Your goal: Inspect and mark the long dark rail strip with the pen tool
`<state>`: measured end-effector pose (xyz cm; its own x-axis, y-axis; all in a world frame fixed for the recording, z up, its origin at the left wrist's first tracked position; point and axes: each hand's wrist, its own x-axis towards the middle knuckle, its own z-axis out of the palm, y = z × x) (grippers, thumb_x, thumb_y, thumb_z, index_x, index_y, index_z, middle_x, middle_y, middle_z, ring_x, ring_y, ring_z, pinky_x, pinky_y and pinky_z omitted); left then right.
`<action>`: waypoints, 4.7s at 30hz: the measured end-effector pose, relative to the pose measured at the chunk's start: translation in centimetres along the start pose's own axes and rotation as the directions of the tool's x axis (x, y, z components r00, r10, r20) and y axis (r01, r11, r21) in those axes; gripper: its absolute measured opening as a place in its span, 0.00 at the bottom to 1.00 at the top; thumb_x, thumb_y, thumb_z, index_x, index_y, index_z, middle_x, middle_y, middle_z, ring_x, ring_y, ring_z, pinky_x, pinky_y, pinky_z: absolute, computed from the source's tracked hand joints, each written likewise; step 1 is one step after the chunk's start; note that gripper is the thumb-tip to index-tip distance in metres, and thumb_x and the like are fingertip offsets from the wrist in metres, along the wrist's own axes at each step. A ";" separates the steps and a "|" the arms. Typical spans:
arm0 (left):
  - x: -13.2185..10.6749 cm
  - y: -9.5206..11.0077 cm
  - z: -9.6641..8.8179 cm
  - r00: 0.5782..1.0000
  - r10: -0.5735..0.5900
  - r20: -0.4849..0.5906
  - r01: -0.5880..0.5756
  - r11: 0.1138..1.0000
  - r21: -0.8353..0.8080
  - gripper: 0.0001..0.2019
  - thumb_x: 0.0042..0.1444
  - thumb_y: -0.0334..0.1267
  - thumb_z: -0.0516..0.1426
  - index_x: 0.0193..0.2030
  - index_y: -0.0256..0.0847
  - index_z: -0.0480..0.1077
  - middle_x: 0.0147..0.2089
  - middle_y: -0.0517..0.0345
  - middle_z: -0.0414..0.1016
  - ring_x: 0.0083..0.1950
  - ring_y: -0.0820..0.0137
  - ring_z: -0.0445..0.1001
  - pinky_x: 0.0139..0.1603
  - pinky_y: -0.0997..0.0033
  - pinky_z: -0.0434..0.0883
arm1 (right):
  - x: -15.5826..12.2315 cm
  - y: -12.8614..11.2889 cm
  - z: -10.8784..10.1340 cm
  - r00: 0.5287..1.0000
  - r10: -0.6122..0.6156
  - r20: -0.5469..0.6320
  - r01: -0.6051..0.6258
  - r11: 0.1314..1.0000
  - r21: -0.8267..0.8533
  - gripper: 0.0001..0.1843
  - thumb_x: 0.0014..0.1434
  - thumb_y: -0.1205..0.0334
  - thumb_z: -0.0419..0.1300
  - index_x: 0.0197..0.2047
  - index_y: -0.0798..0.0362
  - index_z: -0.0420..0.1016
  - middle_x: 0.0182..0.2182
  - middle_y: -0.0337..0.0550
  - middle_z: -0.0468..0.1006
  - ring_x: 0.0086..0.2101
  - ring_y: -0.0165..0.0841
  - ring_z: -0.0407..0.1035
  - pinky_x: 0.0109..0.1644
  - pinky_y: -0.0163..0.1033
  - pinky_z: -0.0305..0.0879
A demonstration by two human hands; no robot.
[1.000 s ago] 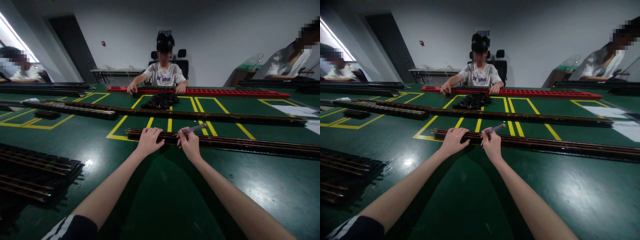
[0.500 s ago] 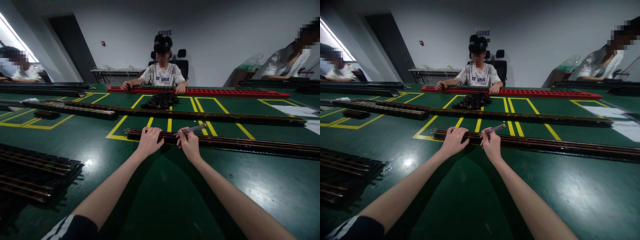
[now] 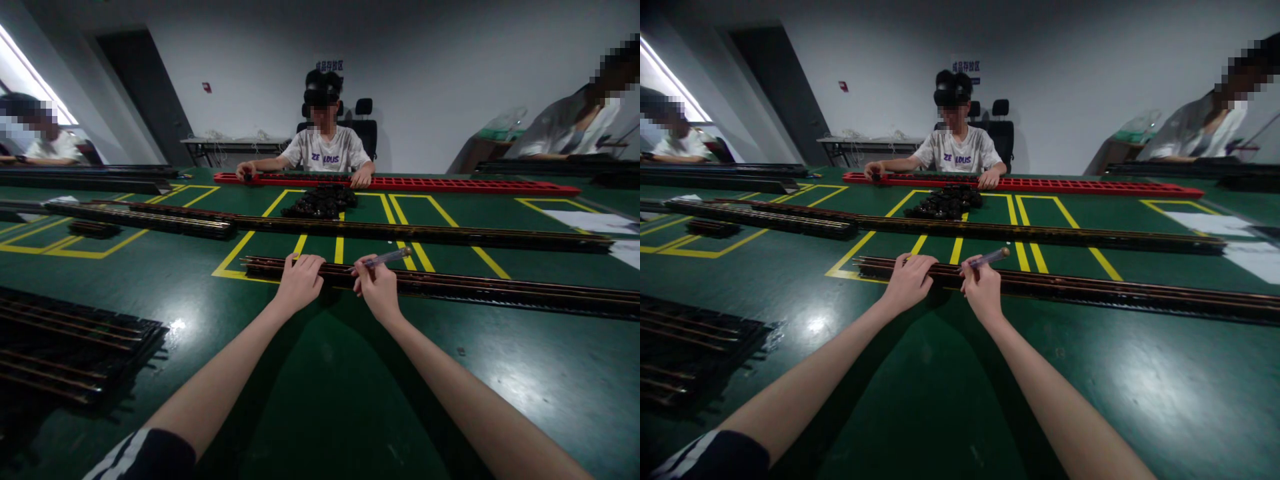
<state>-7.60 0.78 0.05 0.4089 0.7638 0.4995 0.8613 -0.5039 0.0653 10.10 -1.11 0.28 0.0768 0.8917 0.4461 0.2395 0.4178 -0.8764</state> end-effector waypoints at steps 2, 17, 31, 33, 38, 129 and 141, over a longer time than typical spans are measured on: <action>0.0 0.0 -0.1 1.000 -0.001 0.007 0.001 1.000 -0.003 0.15 0.57 0.30 0.47 0.48 0.39 0.68 0.51 0.51 0.75 0.53 0.62 0.70 0.60 0.53 0.57 | 0.0 0.0 0.0 1.000 -0.005 -0.021 0.004 1.000 -0.010 0.17 0.59 0.46 0.54 0.32 0.53 0.64 0.24 0.40 0.72 0.16 0.28 0.66 0.16 0.33 0.64; 0.0 0.0 -0.1 1.000 0.009 0.017 -0.009 1.000 -0.001 0.16 0.57 0.29 0.46 0.49 0.37 0.68 0.51 0.50 0.75 0.54 0.63 0.70 0.60 0.54 0.57 | -0.1 -0.1 0.0 1.000 0.004 0.006 -0.004 1.000 0.011 0.17 0.59 0.47 0.54 0.33 0.53 0.64 0.24 0.39 0.71 0.17 0.27 0.66 0.15 0.32 0.64; 0.1 0.0 -0.3 0.999 -0.008 0.042 0.009 1.000 -0.005 0.20 0.55 0.24 0.45 0.50 0.39 0.69 0.53 0.52 0.74 0.55 0.64 0.70 0.61 0.53 0.57 | -0.1 -0.2 0.0 1.000 0.020 0.003 -0.020 1.000 0.010 0.17 0.58 0.46 0.54 0.33 0.54 0.64 0.25 0.40 0.72 0.17 0.27 0.67 0.16 0.32 0.64; 0.1 -0.1 -0.4 0.999 -0.017 0.043 0.018 1.000 -0.018 0.21 0.54 0.23 0.44 0.50 0.39 0.69 0.53 0.52 0.74 0.55 0.64 0.70 0.61 0.53 0.57 | -0.1 -0.2 0.0 1.000 0.022 0.003 -0.022 1.000 0.015 0.17 0.59 0.46 0.54 0.33 0.54 0.64 0.24 0.40 0.72 0.17 0.27 0.66 0.15 0.32 0.64; 0.1 -0.3 -0.4 0.997 -0.017 0.069 0.021 0.998 -0.064 0.21 0.55 0.25 0.44 0.53 0.38 0.68 0.55 0.51 0.73 0.56 0.65 0.69 0.59 0.56 0.59 | -0.1 -0.3 0.0 1.000 0.022 -0.013 -0.022 0.999 0.026 0.17 0.59 0.46 0.54 0.32 0.53 0.64 0.25 0.39 0.72 0.17 0.26 0.66 0.15 0.31 0.63; 0.0 -0.4 -0.5 1.000 0.004 0.019 -0.002 0.995 -0.098 0.19 0.55 0.26 0.45 0.50 0.36 0.68 0.51 0.51 0.75 0.53 0.64 0.70 0.58 0.57 0.58 | 0.0 0.1 0.0 0.999 -0.015 0.033 0.016 1.000 -0.004 0.13 0.60 0.51 0.52 0.34 0.53 0.63 0.24 0.38 0.69 0.17 0.27 0.66 0.16 0.32 0.64; 0.0 -0.4 -0.2 0.999 0.018 0.032 -0.016 0.999 -0.044 0.15 0.57 0.42 0.52 0.50 0.38 0.67 0.51 0.50 0.74 0.53 0.60 0.69 0.55 0.55 0.59 | 0.0 0.0 0.0 1.000 -0.002 0.010 0.002 1.000 -0.001 0.13 0.60 0.51 0.53 0.34 0.53 0.62 0.24 0.37 0.70 0.16 0.26 0.66 0.15 0.30 0.63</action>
<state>-7.97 0.89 0.23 0.4337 0.7674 0.4723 0.8404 -0.5336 0.0953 10.07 -1.10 0.23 0.0670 0.8923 0.4464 0.2405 0.4198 -0.8752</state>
